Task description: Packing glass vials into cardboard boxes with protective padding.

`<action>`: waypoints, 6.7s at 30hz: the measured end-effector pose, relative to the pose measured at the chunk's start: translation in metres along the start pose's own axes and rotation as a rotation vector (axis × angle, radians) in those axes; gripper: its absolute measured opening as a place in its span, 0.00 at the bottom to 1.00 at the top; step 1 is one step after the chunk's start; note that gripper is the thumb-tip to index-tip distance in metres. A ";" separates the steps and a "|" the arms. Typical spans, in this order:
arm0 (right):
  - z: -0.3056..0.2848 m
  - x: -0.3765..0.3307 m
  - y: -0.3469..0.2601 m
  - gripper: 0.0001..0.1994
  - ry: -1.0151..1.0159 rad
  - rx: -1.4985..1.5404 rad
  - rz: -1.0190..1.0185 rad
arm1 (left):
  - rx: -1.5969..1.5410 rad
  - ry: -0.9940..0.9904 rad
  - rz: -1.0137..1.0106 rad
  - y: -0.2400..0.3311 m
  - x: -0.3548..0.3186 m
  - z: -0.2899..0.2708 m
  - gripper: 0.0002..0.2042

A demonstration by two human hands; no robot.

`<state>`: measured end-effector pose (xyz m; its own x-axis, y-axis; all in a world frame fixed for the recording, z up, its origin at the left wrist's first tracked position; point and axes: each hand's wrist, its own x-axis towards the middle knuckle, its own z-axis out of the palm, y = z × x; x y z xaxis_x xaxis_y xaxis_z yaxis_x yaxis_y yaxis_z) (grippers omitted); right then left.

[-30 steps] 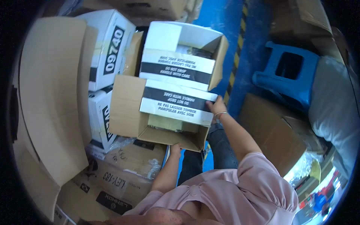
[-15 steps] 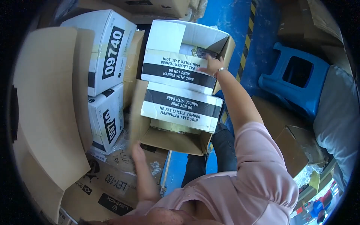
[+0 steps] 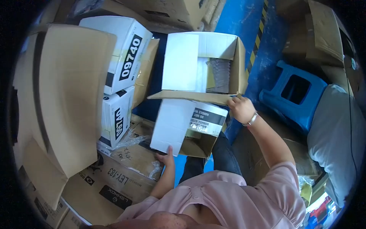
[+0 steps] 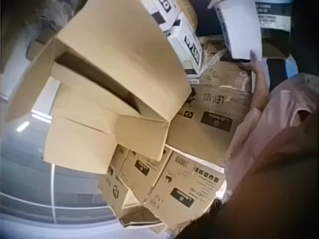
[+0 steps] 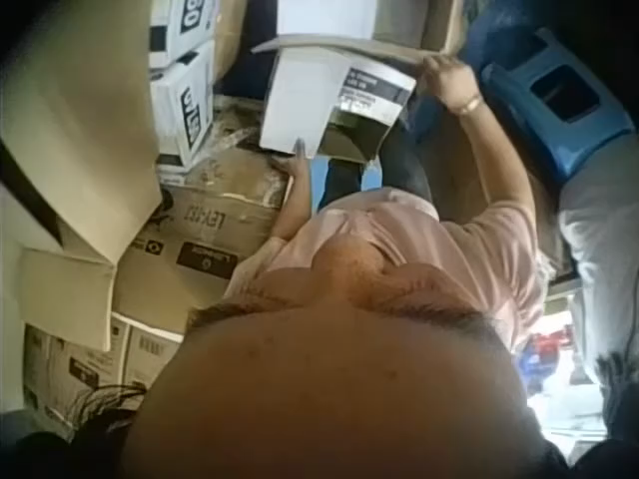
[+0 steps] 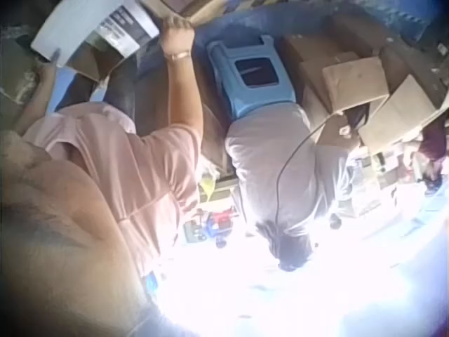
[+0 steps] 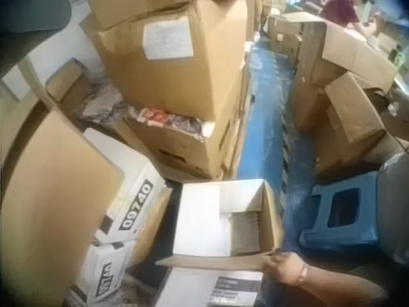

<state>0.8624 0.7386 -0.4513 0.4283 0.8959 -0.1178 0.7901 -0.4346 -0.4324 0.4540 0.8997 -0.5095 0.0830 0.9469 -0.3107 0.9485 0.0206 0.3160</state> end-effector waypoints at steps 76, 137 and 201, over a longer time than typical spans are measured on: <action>-0.346 -0.755 -0.460 0.07 0.216 -0.480 -0.232 | -1.090 -0.913 0.343 0.018 -0.362 -0.281 0.09; -0.161 -0.719 -0.440 0.16 0.448 -0.193 0.668 | 0.523 -0.127 1.371 0.148 -0.445 -0.347 0.46; -0.137 -0.877 -0.302 0.28 0.477 0.420 0.932 | 0.737 -0.384 1.621 0.224 -0.615 -0.237 0.22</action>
<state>0.3087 0.0714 -0.0948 0.9688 0.0720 -0.2373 -0.0974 -0.7694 -0.6313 0.5432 0.3979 -0.0354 0.9130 -0.2356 -0.3332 -0.2148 -0.9717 0.0984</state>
